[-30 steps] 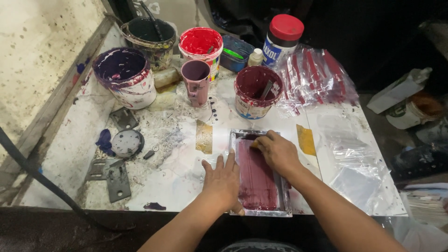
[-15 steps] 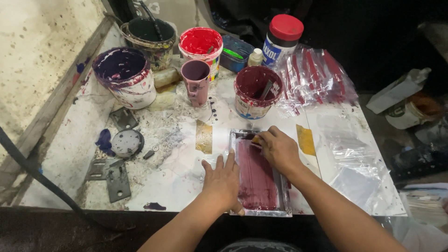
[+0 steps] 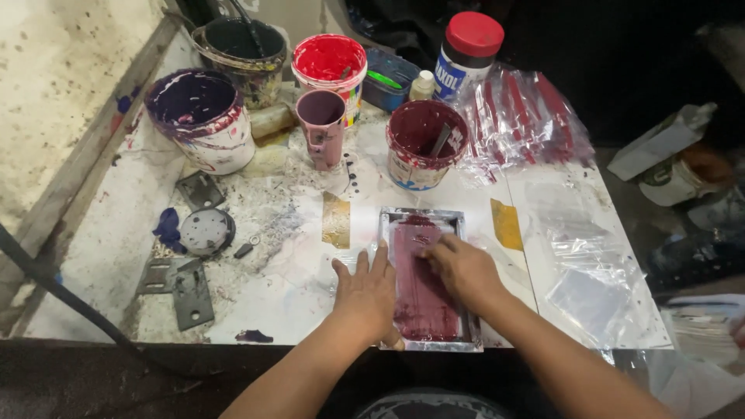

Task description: The person uses a squeegee to spread red ink evenly across a screen printing frame. They then place a clear plastic sheet over a white surface and press it down. The person repeats the ink spreading process on the screen multiple times.

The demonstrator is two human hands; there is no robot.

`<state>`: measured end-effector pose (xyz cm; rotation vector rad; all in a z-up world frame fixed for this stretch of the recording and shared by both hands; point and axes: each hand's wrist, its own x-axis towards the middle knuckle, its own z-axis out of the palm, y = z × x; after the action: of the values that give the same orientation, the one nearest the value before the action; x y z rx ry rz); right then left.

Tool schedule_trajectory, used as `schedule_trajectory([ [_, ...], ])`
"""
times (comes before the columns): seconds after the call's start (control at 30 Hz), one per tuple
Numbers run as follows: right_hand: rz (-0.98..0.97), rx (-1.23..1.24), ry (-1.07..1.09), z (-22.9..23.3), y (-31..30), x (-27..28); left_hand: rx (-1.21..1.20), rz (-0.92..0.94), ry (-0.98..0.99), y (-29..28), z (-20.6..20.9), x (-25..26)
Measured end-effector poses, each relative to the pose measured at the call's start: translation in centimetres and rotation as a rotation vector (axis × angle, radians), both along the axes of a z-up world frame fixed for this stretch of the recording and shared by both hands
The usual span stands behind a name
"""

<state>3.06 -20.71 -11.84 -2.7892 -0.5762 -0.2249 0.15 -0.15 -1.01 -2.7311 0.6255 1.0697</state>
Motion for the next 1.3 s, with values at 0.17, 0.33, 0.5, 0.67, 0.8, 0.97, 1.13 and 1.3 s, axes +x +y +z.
schedule_trajectory([
  [0.17,0.234,0.056,0.003,0.4,-0.5,-7.0,-0.025,0.014,-0.017,0.2,-0.3,0.2],
  [0.33,0.292,0.055,0.100,0.6,-0.9,-9.9,-0.001,0.006,0.005,0.1,0.2,0.0],
  [0.5,-0.083,-0.079,0.214,1.4,0.4,-3.3,-0.042,0.033,0.011,0.2,0.1,-0.2],
  [0.67,-0.047,0.030,0.010,-0.1,1.4,2.7,-0.029,0.035,0.015,0.1,0.2,-0.2],
  [0.8,0.160,0.007,-0.070,-0.6,1.2,-1.0,-0.037,0.037,0.046,0.2,0.3,-0.1],
  [0.97,0.277,-0.027,0.041,-0.7,-1.0,-10.2,-0.055,0.027,-0.008,0.4,0.2,0.0],
  [1.13,0.213,0.068,0.017,0.1,-0.2,-12.8,-0.003,0.011,0.030,0.1,0.7,0.0],
  [1.3,0.160,0.077,0.000,-0.8,-0.3,-13.2,0.011,0.011,0.042,-0.1,1.3,0.0],
])
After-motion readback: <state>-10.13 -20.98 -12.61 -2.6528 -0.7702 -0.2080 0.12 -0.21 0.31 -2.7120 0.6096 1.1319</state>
